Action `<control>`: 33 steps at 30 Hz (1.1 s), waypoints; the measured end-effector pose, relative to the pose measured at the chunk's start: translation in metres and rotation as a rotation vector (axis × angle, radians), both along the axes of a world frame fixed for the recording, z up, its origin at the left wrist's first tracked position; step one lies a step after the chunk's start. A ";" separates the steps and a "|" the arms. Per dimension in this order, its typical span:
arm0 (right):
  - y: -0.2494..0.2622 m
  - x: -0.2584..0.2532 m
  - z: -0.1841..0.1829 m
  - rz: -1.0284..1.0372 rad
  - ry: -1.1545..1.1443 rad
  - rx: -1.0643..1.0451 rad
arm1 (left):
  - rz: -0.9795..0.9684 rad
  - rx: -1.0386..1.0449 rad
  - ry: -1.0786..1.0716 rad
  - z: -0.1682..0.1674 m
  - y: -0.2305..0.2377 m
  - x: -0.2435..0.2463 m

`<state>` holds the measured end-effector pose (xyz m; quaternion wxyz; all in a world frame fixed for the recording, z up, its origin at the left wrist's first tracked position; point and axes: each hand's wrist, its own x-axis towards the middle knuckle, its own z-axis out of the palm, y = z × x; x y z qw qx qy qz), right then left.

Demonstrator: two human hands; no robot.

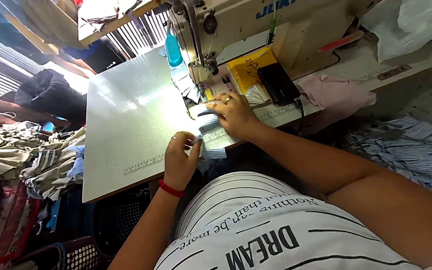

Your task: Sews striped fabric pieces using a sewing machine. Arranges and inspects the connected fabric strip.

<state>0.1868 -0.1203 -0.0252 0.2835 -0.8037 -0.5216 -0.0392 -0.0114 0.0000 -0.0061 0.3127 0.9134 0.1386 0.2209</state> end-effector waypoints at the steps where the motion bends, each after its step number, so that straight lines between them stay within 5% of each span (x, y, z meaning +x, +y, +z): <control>1: 0.001 0.001 -0.001 0.002 0.009 -0.029 | -0.106 -0.001 -0.061 0.001 0.000 0.001; 5: 0.005 0.002 -0.009 0.028 0.019 -0.098 | -0.162 0.109 -0.137 -0.004 0.017 0.031; 10: 0.010 0.011 -0.010 0.057 0.046 -0.133 | -0.189 0.326 0.169 -0.023 0.054 0.068; 15: 0.009 0.010 -0.013 0.005 0.024 -0.011 | -0.132 0.484 0.234 -0.028 0.060 0.074; 18: 0.013 0.008 -0.010 -0.015 0.023 -0.111 | -0.110 0.557 0.229 -0.029 0.064 0.080; 26: 0.018 0.009 -0.009 -0.065 -0.058 -0.013 | -0.283 0.359 0.190 -0.032 0.071 0.090; 33: 0.027 0.018 -0.008 -0.023 -0.015 -0.225 | -0.309 0.408 0.242 -0.029 0.088 0.100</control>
